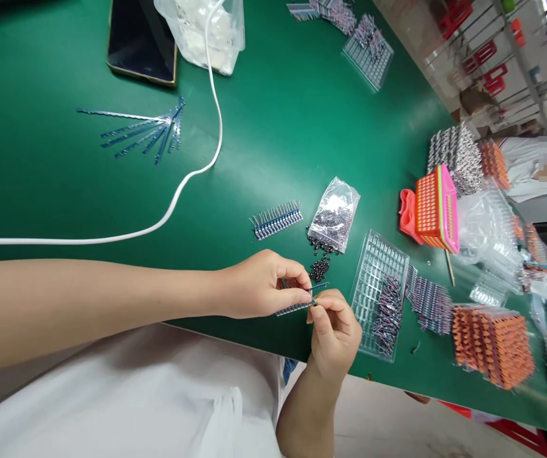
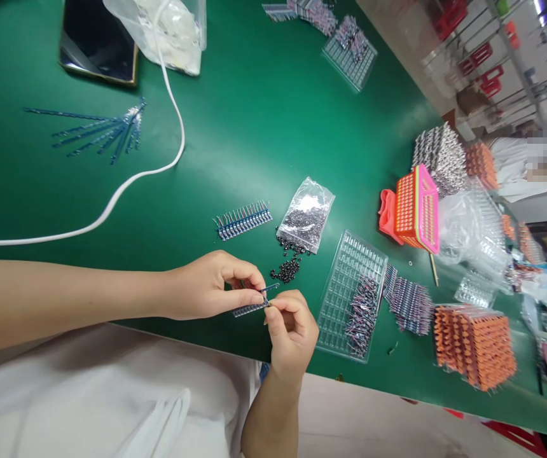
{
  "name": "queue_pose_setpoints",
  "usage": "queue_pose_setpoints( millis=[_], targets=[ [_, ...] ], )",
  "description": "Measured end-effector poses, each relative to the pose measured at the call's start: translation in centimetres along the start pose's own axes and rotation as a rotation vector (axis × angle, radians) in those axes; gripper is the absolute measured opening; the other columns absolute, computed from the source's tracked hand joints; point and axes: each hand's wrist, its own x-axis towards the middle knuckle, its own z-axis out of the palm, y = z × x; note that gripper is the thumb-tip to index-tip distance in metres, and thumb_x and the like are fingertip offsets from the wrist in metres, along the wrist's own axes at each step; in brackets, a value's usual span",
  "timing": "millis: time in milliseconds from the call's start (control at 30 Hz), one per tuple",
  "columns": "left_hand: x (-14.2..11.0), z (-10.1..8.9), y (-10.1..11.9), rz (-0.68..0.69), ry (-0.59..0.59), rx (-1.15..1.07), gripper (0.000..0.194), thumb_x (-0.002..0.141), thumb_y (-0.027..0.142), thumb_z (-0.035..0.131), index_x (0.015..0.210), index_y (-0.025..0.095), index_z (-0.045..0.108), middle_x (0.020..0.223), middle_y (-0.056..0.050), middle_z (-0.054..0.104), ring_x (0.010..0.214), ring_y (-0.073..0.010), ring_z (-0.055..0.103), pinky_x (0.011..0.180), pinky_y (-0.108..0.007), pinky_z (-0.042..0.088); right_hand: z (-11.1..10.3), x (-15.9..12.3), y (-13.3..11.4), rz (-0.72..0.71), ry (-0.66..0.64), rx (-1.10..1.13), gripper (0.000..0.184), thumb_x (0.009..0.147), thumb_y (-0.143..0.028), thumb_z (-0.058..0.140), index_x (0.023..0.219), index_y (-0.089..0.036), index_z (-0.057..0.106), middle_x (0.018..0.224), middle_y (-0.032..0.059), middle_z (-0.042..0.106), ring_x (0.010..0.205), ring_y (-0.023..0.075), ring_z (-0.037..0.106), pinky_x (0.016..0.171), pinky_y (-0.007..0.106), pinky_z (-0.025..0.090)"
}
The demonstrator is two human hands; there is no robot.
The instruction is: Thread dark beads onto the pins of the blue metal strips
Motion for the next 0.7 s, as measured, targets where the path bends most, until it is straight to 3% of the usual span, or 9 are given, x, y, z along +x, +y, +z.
queue_pose_setpoints(
  millis=[333, 700],
  targets=[
    [0.0, 0.1, -0.3, 0.039, 0.004, 0.055, 0.025, 0.086, 0.037, 0.058, 0.084, 0.015, 0.071, 0.073, -0.003, 0.070, 0.065, -0.0132, 0.059, 0.057, -0.020, 0.042, 0.0, -0.2, 0.1, 0.016, 0.008, -0.022, 0.004, 0.087, -0.019, 0.069, 0.088, -0.023, 0.069, 0.076, -0.0010, 0.055, 0.067, 0.0123, 0.053, 0.056, 0.025, 0.041],
    [-0.1, -0.5, 1.0, -0.067, -0.101, -0.017, 0.022, 0.084, 0.035, 0.060, 0.081, 0.015, 0.067, 0.068, 0.000, 0.064, 0.061, -0.0120, 0.053, 0.054, -0.020, 0.037, -0.7, 0.0, 0.1, 0.258, -0.120, 0.184, 0.008, 0.083, -0.028, 0.075, 0.087, -0.022, 0.072, 0.078, -0.0006, 0.058, 0.062, 0.0106, 0.055, 0.049, 0.023, 0.045]
  ],
)
